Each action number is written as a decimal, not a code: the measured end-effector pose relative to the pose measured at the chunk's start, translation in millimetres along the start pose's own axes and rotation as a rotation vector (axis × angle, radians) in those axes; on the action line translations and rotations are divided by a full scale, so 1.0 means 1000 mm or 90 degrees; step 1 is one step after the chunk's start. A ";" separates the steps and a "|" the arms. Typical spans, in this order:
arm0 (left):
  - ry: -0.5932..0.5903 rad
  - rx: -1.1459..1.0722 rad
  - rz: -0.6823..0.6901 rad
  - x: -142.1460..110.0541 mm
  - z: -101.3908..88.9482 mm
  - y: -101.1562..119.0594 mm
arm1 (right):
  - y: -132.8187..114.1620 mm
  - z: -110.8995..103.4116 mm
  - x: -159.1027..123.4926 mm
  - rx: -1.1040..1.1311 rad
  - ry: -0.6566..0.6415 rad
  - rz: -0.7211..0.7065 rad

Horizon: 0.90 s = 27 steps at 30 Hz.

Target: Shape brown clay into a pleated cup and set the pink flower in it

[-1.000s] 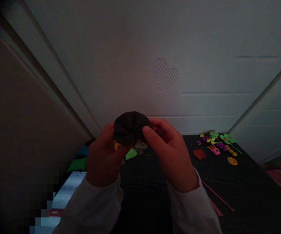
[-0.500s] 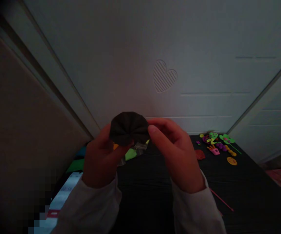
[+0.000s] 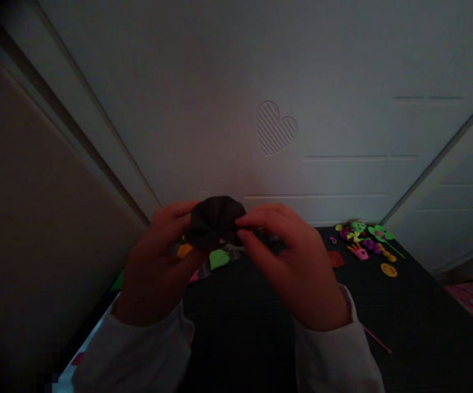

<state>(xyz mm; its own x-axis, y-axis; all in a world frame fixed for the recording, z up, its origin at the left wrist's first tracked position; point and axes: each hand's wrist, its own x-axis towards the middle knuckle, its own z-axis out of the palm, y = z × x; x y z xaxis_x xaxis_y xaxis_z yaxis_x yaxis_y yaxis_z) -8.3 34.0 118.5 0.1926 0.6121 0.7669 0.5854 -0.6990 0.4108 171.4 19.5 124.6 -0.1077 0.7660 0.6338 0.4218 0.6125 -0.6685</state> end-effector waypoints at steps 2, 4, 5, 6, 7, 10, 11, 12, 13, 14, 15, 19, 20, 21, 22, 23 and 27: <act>-0.013 0.000 0.004 0.000 0.000 0.000 | 0.002 0.000 0.000 0.008 -0.007 0.016; -0.020 0.000 0.007 0.000 0.000 -0.001 | 0.003 0.000 -0.001 0.007 -0.017 0.029; -0.023 0.002 0.008 0.000 0.000 -0.001 | 0.003 -0.001 -0.001 0.004 -0.025 0.032; -0.028 0.005 0.007 0.000 0.000 -0.001 | 0.002 -0.001 -0.001 -0.001 -0.032 0.033; -0.030 0.007 0.006 0.000 -0.001 -0.001 | 0.002 -0.001 -0.001 -0.005 -0.038 0.031; -0.037 0.008 -0.001 0.000 -0.001 0.000 | 0.001 -0.001 -0.001 -0.023 -0.044 0.017; -0.035 0.006 -0.002 0.000 -0.002 0.001 | 0.000 -0.001 -0.001 -0.032 -0.041 0.014; -0.035 0.004 -0.002 0.000 -0.002 0.001 | 0.000 -0.001 -0.001 -0.042 -0.038 0.012; -0.036 0.001 -0.002 0.000 -0.002 0.001 | -0.001 -0.001 -0.001 -0.053 -0.035 0.009; -0.037 0.000 -0.001 0.001 -0.002 0.001 | -0.001 0.000 0.000 -0.063 -0.031 0.005; -0.037 -0.001 0.000 0.001 -0.003 0.001 | -0.002 0.000 0.000 -0.073 -0.030 0.000; -0.037 0.002 -0.004 0.000 -0.002 0.001 | -0.004 -0.001 0.001 -0.115 -0.025 -0.019; -0.037 0.004 -0.009 0.000 -0.002 0.001 | -0.004 -0.001 0.001 -0.122 -0.024 -0.021; -0.038 0.006 -0.016 0.000 -0.002 0.002 | -0.005 -0.001 0.001 -0.124 -0.022 -0.021; -0.038 0.007 -0.021 0.000 -0.002 0.002 | -0.005 -0.001 0.001 -0.124 -0.021 -0.021; -0.037 0.004 -0.024 0.000 -0.002 0.003 | -0.005 -0.001 0.001 -0.122 -0.022 -0.020; -0.028 -0.029 -0.030 0.001 -0.002 0.004 | -0.005 -0.002 0.000 -0.095 -0.024 -0.013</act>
<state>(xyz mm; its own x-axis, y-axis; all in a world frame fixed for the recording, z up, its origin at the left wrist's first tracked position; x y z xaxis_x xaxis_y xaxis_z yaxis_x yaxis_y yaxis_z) -7.4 30.7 122.3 0.2009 0.6592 0.7246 0.5589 -0.6846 0.4679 170.5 16.2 128.9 -0.1502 0.7626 0.6292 0.5484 0.5938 -0.5888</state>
